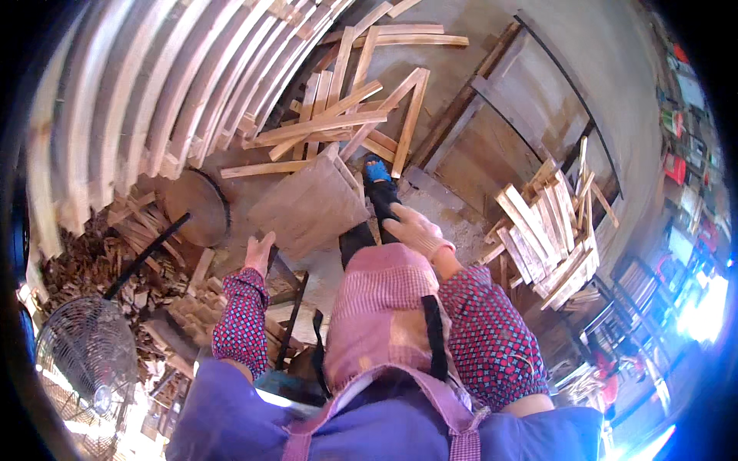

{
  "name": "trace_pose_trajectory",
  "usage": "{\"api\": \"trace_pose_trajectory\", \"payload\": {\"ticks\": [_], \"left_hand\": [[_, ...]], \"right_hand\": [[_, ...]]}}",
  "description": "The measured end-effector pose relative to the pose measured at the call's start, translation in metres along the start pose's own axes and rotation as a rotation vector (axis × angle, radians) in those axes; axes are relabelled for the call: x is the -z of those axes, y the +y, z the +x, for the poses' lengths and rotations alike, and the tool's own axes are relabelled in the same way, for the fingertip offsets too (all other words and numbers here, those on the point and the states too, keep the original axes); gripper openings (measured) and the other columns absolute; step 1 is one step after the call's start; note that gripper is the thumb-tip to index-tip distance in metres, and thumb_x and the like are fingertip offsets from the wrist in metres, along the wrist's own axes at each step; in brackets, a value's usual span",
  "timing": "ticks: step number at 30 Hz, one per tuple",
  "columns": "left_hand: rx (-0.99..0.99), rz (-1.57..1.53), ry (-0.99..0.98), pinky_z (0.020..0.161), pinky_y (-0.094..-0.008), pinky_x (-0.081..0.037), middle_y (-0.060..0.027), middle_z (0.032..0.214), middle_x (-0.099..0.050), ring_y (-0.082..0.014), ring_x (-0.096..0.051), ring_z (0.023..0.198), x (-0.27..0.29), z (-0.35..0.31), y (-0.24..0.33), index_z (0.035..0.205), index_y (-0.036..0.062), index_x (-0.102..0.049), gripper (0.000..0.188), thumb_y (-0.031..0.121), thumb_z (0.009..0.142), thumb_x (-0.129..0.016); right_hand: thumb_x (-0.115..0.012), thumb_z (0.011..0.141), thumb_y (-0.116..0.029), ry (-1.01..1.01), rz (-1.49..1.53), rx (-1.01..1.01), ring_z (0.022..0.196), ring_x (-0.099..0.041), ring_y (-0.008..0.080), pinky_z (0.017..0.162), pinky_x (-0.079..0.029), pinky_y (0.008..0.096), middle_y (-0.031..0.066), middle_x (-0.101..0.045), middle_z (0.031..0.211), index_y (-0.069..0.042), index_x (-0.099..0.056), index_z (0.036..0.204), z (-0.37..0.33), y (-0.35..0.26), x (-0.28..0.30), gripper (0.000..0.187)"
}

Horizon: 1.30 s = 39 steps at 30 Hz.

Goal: The person picks up wood planks from a pile, feeds them through a woodworking machine, and stacks the processed planks onto a circular wooden rack.

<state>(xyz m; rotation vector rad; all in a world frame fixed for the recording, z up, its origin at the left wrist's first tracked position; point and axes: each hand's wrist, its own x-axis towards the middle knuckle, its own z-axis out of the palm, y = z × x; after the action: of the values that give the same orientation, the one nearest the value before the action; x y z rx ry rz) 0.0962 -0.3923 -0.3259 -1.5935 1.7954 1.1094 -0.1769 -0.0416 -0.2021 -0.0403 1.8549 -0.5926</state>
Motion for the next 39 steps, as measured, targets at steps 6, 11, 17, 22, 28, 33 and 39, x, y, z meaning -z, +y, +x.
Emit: {"api": "trace_pose_trajectory", "payload": {"ticks": [6,11,17,22,28,33,39], "left_hand": [[0.221,-0.612,0.041,0.102,-0.0366,-0.04,-0.0191,0.138,-0.051,-0.0265,-0.051,0.123,-0.037,0.026,-0.025,0.141,-0.0055,-0.04,0.08,0.046,0.086,-0.068],[0.1,-0.59,0.136,0.097,-0.0368,-0.043,-0.0147,0.126,-0.062,-0.0282,-0.057,0.115,-0.051,0.037,-0.023,0.133,-0.002,-0.053,0.069,0.049,0.088,-0.062],[0.019,0.107,0.354,0.095,-0.0389,-0.043,-0.0159,0.121,-0.064,-0.0252,-0.058,0.113,0.004,0.046,-0.055,0.125,-0.0057,-0.057,0.065,0.049,0.09,-0.06],[0.118,-0.405,0.287,0.102,-0.0365,-0.04,-0.0141,0.132,-0.058,-0.0274,-0.055,0.119,0.053,0.067,-0.105,0.136,-0.0038,-0.051,0.071,0.055,0.096,-0.047],[-0.137,0.046,0.413,0.11,-0.0359,-0.033,-0.0173,0.144,-0.048,-0.0284,-0.045,0.132,0.053,0.122,-0.052,0.139,-0.0061,-0.045,0.066,0.044,0.096,-0.051],[-0.12,-0.171,0.233,0.108,-0.0381,-0.036,-0.0198,0.14,-0.05,-0.0294,-0.047,0.13,-0.04,0.206,0.045,0.139,-0.0066,-0.044,0.07,0.03,0.084,-0.067],[0.052,-0.293,-0.074,0.093,-0.0395,-0.048,-0.0186,0.119,-0.061,-0.0262,-0.059,0.107,-0.172,0.35,-0.005,0.133,-0.0003,-0.05,0.067,0.03,0.079,-0.075]], "right_hand": [[-0.059,0.088,-0.048,-0.064,-0.085,0.073,0.114,-0.06,0.0337,0.095,-0.046,0.0396,0.0218,-0.063,0.12,-0.003,-0.052,0.132,0.134,-0.029,-0.076,0.063],[-0.061,0.087,-0.043,-0.012,-0.021,-0.045,0.108,-0.063,0.0357,0.091,-0.049,0.0411,0.0217,-0.065,0.115,-0.002,-0.054,0.127,0.153,-0.032,-0.115,0.058],[-0.064,0.088,-0.041,-0.095,0.297,-0.121,0.107,-0.064,0.0331,0.094,-0.048,0.0385,0.0217,-0.066,0.115,-0.001,-0.052,0.131,0.114,-0.005,-0.195,0.06],[-0.058,0.09,-0.044,-0.455,0.12,0.177,0.114,-0.061,0.035,0.098,-0.046,0.0396,0.0237,-0.064,0.119,0.001,-0.055,0.129,0.113,-0.006,-0.254,0.06],[-0.045,0.092,-0.041,-0.741,-0.599,0.359,0.111,-0.063,0.0364,0.096,-0.048,0.0423,0.0226,-0.066,0.114,-0.001,-0.065,0.114,0.177,-0.009,-0.209,0.05],[-0.073,0.079,-0.039,0.211,-0.4,0.461,0.117,-0.058,0.0369,0.094,-0.049,0.0444,0.0224,-0.057,0.128,-0.004,-0.044,0.139,0.307,0.011,-0.116,0.074],[-0.082,0.062,-0.053,0.429,-0.997,0.636,0.138,-0.037,0.038,0.109,-0.033,0.0527,0.0235,-0.036,0.149,0.0,-0.029,0.147,0.438,-0.029,-0.081,0.113]]}}
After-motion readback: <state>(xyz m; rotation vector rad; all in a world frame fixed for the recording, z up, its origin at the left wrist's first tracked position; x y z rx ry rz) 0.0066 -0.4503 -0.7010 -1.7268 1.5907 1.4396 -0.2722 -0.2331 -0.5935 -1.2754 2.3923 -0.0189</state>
